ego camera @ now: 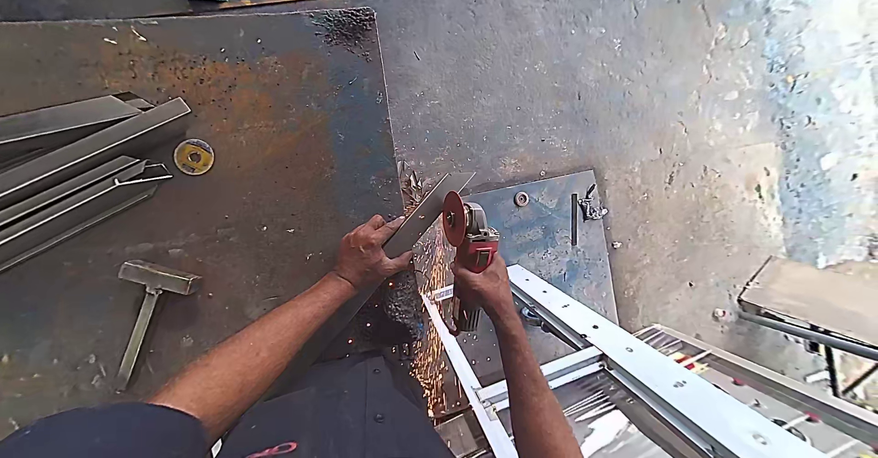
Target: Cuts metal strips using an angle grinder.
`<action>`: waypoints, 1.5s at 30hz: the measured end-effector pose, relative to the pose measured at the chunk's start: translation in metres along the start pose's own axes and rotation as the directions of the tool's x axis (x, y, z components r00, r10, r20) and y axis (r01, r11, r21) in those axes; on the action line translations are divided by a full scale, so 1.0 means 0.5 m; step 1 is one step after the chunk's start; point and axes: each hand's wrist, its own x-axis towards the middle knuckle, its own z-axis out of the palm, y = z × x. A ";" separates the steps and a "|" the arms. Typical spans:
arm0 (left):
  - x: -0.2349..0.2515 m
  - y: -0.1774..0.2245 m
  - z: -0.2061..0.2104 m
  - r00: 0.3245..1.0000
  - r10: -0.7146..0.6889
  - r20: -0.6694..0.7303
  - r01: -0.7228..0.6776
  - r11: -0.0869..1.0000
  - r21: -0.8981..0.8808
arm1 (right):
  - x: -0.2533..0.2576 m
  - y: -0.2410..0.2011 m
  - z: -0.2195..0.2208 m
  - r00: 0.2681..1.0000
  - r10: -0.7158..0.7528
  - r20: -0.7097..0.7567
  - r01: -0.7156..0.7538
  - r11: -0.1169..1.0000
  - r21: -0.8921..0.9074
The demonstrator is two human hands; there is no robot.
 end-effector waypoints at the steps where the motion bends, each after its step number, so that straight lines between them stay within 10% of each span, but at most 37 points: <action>1: 0.000 0.000 0.000 1.000 0.001 0.002 -0.001 1.000 0.000 | 0.000 -0.002 0.000 1.000 0.006 -0.002 -0.006 1.000 -0.003; 45: 0.000 0.004 -0.001 1.000 0.003 -0.005 -0.003 1.000 0.027 | 0.034 -0.021 -0.005 1.000 0.008 0.008 -0.008 1.000 -0.019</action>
